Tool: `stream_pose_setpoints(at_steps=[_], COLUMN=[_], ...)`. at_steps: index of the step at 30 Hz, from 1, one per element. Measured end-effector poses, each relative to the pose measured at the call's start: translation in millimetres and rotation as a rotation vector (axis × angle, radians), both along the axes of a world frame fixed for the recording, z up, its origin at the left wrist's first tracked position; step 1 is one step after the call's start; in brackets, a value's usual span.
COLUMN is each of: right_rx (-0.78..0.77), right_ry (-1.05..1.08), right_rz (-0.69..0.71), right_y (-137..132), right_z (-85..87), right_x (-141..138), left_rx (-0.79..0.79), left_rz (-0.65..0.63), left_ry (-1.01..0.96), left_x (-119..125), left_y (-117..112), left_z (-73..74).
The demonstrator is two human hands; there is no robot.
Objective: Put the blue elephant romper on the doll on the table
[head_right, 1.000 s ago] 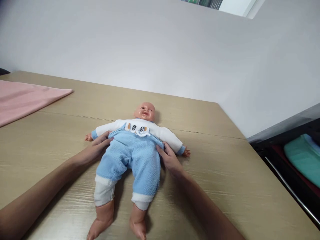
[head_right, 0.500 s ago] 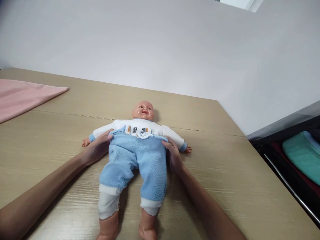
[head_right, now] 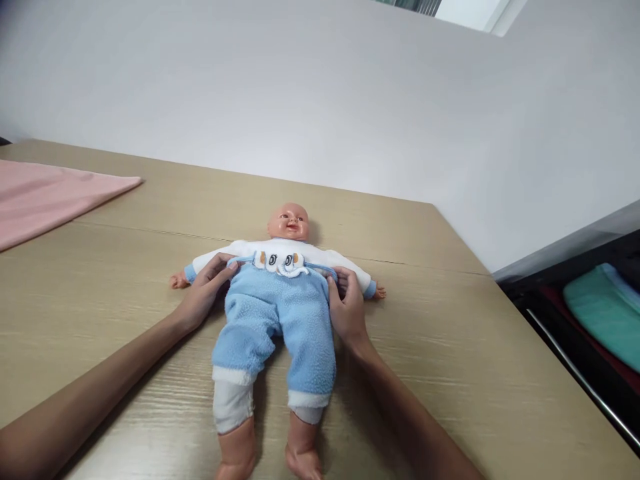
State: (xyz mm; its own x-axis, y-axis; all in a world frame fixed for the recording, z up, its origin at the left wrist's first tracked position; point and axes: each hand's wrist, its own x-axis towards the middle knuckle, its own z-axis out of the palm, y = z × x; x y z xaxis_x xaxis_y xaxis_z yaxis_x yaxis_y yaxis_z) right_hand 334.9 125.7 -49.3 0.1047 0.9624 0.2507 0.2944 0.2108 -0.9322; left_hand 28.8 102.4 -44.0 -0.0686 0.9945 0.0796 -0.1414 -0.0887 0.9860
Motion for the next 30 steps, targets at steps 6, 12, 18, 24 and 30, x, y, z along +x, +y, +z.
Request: stream_pose_setpoints(at_steps=[6,12,18,24,30], right_rx=[0.363,0.440,0.307,0.418,0.363], right_ry=[-0.457,-0.720,-1.185,-0.916,-0.353], right_rz=[0.058,0.484,1.217,1.033,0.971], right_y=[-17,46,112,106,93], right_z=[67.9,128.3,98.2,87.9,107.5], right_x=[-27,-121,-217,-210,-156], left_rx=[0.027,0.150,0.201,0.208,0.376], left_rz=[0.125,0.203,0.217,0.210,0.206], left_ry=[-0.132,-0.077,-0.012,0.074,0.231], left_x=[9,16,17,15,12], left_y=[-11,-15,-20,-24,-27], left_z=[2.4,3.6,-5.1,-1.3,-3.6])
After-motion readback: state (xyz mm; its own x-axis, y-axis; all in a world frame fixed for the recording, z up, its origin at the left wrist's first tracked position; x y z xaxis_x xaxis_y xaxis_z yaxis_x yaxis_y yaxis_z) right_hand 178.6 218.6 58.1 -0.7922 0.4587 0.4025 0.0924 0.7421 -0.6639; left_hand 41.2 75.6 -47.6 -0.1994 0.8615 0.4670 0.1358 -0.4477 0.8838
